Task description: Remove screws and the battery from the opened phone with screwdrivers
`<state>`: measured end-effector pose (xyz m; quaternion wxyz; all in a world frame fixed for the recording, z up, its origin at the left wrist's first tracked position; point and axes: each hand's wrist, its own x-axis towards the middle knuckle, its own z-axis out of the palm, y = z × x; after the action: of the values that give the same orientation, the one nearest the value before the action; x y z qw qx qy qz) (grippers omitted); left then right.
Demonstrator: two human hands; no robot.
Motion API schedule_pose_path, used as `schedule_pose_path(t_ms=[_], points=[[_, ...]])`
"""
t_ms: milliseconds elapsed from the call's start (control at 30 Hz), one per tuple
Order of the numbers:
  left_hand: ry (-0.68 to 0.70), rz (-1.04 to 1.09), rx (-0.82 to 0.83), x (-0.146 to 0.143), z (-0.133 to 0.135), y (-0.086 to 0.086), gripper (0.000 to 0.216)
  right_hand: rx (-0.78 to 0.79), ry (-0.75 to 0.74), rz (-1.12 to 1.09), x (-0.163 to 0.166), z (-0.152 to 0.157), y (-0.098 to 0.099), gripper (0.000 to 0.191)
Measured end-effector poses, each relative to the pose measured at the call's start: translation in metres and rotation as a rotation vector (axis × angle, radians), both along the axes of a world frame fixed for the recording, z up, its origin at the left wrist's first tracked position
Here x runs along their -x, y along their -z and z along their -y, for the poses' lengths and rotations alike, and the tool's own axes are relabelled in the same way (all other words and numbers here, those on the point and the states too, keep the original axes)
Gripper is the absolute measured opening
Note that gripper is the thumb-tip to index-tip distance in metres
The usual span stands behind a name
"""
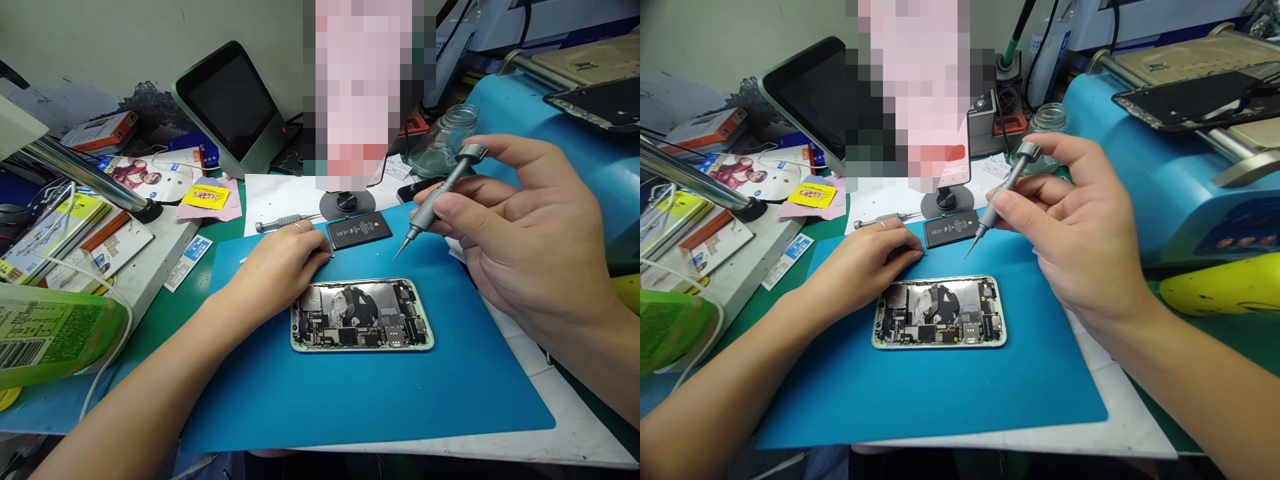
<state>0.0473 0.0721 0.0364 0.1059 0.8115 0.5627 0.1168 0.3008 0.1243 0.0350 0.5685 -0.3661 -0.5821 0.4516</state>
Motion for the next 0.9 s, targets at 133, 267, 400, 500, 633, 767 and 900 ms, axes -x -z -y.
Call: schedule_pose_path(t_ms=[133,267,400,500,633,767,900], points=[[-0.011,-0.082,0.002,-0.005,0.001,-0.002,0.020,-0.007,0.002,-0.003,0.001,0.001,-0.001,0.048],[-0.071,-0.294,0.064,-0.018,0.004,-0.010,0.023,-0.011,-0.004,-0.007,0.002,-0.001,0.000,0.048],[-0.094,-0.418,0.068,-0.028,0.003,-0.013,0.027,-0.017,0.002,0.010,0.000,-0.003,0.002,0.050],[-0.096,-0.432,0.061,-0.029,0.001,-0.012,0.026,-0.035,-0.003,0.037,-0.003,-0.004,0.003,0.051],[-0.112,-0.393,0.055,-0.023,0.002,-0.011,0.025,-0.041,-0.001,0.052,-0.004,-0.004,0.003,0.049],[-0.100,-0.266,0.015,-0.013,0.003,-0.010,0.024,-0.038,0.003,0.056,-0.003,-0.003,0.001,0.049],[-0.057,-0.175,-0.023,-0.009,0.005,-0.010,0.019,-0.046,0.001,0.059,-0.003,-0.004,0.002,0.048]])
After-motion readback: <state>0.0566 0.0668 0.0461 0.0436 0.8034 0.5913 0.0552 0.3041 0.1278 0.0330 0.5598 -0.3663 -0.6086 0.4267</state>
